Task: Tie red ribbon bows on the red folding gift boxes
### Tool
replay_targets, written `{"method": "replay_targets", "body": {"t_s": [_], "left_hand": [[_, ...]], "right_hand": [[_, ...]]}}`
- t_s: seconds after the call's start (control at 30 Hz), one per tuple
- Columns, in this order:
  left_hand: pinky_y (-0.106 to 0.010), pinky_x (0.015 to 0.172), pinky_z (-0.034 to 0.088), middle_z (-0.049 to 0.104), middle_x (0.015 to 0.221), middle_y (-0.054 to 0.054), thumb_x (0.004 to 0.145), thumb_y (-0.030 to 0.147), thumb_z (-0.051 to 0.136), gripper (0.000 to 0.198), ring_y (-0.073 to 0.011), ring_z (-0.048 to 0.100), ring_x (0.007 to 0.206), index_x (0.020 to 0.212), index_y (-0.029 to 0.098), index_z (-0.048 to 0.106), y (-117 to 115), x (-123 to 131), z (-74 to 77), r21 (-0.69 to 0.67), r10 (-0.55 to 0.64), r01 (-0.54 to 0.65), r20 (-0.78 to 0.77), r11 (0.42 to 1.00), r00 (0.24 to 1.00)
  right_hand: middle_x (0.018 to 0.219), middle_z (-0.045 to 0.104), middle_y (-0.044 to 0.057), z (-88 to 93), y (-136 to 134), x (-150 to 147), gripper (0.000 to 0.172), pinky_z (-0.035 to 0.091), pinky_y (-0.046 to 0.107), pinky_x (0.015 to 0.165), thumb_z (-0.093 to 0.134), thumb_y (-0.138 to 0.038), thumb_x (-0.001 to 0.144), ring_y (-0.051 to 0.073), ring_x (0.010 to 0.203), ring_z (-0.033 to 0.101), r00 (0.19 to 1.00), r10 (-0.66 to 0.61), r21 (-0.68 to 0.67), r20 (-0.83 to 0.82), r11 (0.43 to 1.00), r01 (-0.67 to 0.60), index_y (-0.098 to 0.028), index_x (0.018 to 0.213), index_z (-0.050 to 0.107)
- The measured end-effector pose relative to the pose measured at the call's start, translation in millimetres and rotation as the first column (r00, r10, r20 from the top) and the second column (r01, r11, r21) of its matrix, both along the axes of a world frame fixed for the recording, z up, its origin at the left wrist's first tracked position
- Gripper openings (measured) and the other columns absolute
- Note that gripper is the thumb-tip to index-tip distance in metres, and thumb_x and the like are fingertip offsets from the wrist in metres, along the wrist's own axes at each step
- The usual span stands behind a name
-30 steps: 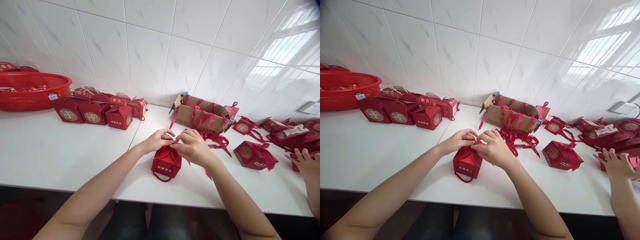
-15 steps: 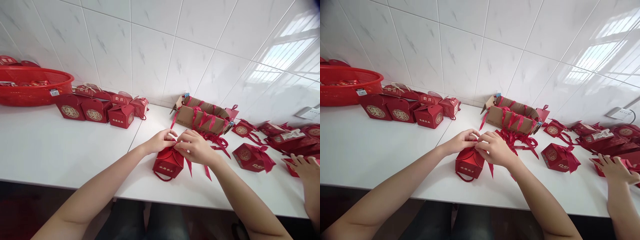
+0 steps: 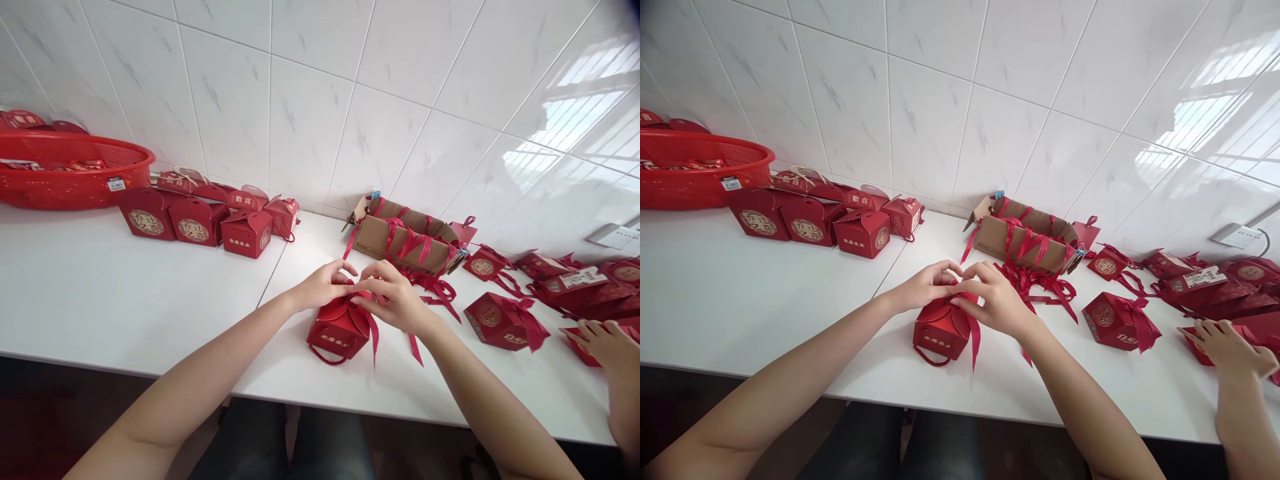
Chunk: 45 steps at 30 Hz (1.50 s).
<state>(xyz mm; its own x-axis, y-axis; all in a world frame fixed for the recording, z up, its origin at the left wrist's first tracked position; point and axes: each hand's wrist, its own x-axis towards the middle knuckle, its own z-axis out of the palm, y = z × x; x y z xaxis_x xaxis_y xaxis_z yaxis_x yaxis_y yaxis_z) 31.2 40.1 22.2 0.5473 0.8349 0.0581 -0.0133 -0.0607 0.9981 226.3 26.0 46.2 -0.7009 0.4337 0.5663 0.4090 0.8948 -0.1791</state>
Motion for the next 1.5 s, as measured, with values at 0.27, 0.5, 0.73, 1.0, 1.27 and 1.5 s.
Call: {"method": "replay_targets", "body": {"t_s": [0.27,0.5,0.73,1.0,1.27,1.5], "left_hand": [[-0.029,0.068,0.044,0.064,0.081,-0.002,0.077,0.031,0.066,0.029,-0.0157,0.06,0.075,0.099,0.019,0.051,1,-1,-2.0,-0.007,0.009,-0.009,-0.008,1.0,1.0],[-0.029,0.071,0.045,0.065,0.076,-0.001,0.075,0.026,0.066,0.028,-0.0151,0.061,0.073,0.098,0.019,0.051,0,0,0.7,-0.018,-0.005,0.006,0.022,1.0,1.0],[-0.024,0.061,0.04,0.061,0.071,0.002,0.076,0.017,0.057,0.023,-0.0102,0.053,0.061,0.097,0.018,0.048,2,1,-1.5,0.021,-0.027,0.027,0.007,0.999,1.0],[-0.019,0.047,0.028,0.049,0.056,0.007,0.08,0.023,0.057,0.023,-0.0066,0.038,0.048,0.1,0.017,0.048,1,1,-1.5,0.076,0.018,-0.016,-0.026,0.997,0.999],[-0.023,0.061,0.041,0.06,0.071,0.002,0.077,0.027,0.062,0.027,-0.011,0.053,0.065,0.099,0.018,0.05,-2,2,1.0,0.074,0.025,-0.026,0.022,0.997,0.999],[-0.024,0.064,0.042,0.061,0.076,0.001,0.077,0.032,0.065,0.03,-0.011,0.053,0.067,0.099,0.018,0.05,-3,1,1.4,0.057,0.027,-0.029,0.027,0.998,0.999]], "right_hand": [[0.091,0.06,0.007,7.3,1,6,0.019,0.048,0.033,0.068,0.055,-0.016,0.087,0.019,0.085,0.051,0.98,-0.09,0.22,0.177,0.974,0.05,-0.026,0.097,0.069],[0.09,0.062,0.007,21.5,-9,-1,0.015,0.047,0.034,0.068,0.053,-0.017,0.086,0.019,0.081,0.051,0.967,-0.062,0.256,0.249,0.967,-0.004,-0.023,0.088,0.068],[0.077,0.059,0.005,27.0,-7,-12,0.024,0.04,0.033,0.067,0.05,-0.005,0.083,0.019,0.081,0.051,0.896,-0.124,0.45,0.427,0.888,-0.092,-0.019,0.067,0.062],[0.074,0.057,0.004,22.6,-9,-14,0.036,0.039,0.04,0.078,0.042,0.003,0.084,0.017,0.073,0.049,0.855,-0.196,0.589,0.48,0.795,-0.148,-0.02,0.065,0.061],[0.082,0.06,0.003,6.7,-4,-11,0.013,0.043,0.036,0.076,0.049,-0.01,0.088,0.016,0.075,0.055,0.962,-0.159,0.473,0.224,0.88,0.035,-0.018,0.083,0.058],[0.099,0.054,0.008,-9.9,-7,-6,0.01,0.05,0.031,0.07,0.051,-0.017,0.088,0.017,0.087,0.056,0.989,-0.097,-0.041,-0.115,0.995,0.093,-0.021,0.097,0.053]]}}
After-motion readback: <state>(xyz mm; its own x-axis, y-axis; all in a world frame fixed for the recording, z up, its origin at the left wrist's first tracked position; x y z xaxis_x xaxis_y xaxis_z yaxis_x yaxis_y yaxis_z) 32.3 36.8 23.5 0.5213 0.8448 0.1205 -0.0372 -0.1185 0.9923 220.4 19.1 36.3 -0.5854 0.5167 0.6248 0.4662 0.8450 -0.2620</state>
